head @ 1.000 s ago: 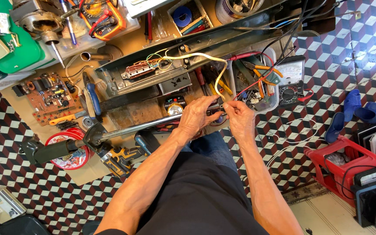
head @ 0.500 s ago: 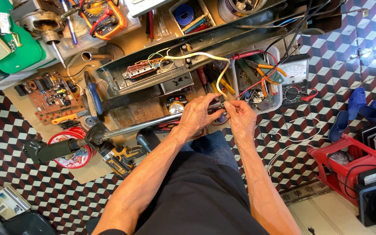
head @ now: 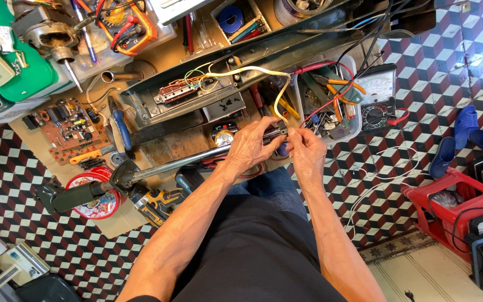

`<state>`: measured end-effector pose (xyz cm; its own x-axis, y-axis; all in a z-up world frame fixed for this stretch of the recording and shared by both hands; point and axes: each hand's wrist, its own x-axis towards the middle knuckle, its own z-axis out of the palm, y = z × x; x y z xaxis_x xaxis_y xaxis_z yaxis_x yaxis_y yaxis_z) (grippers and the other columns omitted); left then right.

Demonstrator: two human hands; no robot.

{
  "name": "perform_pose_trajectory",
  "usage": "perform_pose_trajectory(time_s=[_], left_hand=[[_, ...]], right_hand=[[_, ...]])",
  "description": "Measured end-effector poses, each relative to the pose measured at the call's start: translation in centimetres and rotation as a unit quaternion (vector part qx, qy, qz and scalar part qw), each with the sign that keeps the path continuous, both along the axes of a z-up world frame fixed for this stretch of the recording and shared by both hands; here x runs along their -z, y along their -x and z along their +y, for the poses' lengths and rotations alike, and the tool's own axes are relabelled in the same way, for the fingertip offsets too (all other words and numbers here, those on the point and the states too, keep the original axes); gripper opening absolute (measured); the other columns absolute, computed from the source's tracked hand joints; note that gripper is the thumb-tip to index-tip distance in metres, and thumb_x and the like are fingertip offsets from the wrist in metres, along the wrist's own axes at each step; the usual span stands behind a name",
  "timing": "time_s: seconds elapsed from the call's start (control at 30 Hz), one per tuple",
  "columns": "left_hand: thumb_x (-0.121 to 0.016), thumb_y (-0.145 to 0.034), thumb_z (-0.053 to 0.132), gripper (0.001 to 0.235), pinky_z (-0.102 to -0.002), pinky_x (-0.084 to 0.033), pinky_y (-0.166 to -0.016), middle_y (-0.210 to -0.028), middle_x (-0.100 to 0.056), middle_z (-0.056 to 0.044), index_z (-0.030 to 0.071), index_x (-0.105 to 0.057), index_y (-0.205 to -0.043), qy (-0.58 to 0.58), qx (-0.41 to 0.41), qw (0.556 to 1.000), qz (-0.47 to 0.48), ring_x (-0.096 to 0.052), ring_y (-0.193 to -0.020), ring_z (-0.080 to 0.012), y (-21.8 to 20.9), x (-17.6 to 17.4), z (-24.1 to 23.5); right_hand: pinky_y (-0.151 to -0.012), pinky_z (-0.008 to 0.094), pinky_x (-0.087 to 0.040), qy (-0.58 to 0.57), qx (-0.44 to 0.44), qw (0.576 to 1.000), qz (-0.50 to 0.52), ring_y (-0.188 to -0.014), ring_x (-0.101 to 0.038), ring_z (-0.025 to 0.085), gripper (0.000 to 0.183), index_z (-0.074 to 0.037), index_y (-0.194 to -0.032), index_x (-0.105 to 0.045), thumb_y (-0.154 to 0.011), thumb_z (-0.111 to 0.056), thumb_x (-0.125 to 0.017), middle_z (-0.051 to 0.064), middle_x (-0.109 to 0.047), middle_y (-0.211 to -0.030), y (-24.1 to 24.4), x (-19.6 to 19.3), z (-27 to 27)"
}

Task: The person works on a small electronic component clamped to a workbench, stripping and twisting wires, then using a cordless drill to tighten a screw on the component. The person also uses pliers and a screwdriver during the process.

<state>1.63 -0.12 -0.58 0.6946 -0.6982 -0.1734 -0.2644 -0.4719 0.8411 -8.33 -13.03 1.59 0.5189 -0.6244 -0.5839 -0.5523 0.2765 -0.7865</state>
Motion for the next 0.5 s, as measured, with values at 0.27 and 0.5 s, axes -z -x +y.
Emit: perform_pose_trajectory(time_s=[0.27, 0.5], left_hand=[[-0.076, -0.091, 0.035, 0.046, -0.043, -0.057, -0.078, -0.098, -0.074, -0.015, 0.013, -0.060, -0.128, 0.018, -0.004, 1.000, -0.014, -0.073, -0.092, -0.0344, 0.0, -0.6, -0.2], [-0.067, -0.097, 0.034, 0.040, -0.042, -0.058, -0.078, -0.099, -0.074, -0.015, 0.011, -0.060, -0.129, 0.016, -0.007, 1.000, 0.020, -0.074, -0.091, -0.0324, -0.3, -1.0, -0.1]], right_hand=[[-0.057, 0.019, -0.044, -0.023, 0.014, 0.999, -0.019, -0.065, -0.056, 0.006, 0.018, 0.001, -0.105, -0.073, -0.096, -0.014, -0.070, 0.002, -0.067, -0.078, 0.0, 0.0, -0.1], [-0.055, 0.019, -0.045, -0.041, 0.039, 0.998, -0.034, -0.065, -0.058, 0.006, 0.017, 0.002, -0.102, -0.072, -0.094, -0.013, -0.073, 0.002, -0.065, -0.078, 0.0, 0.8, -0.1]])
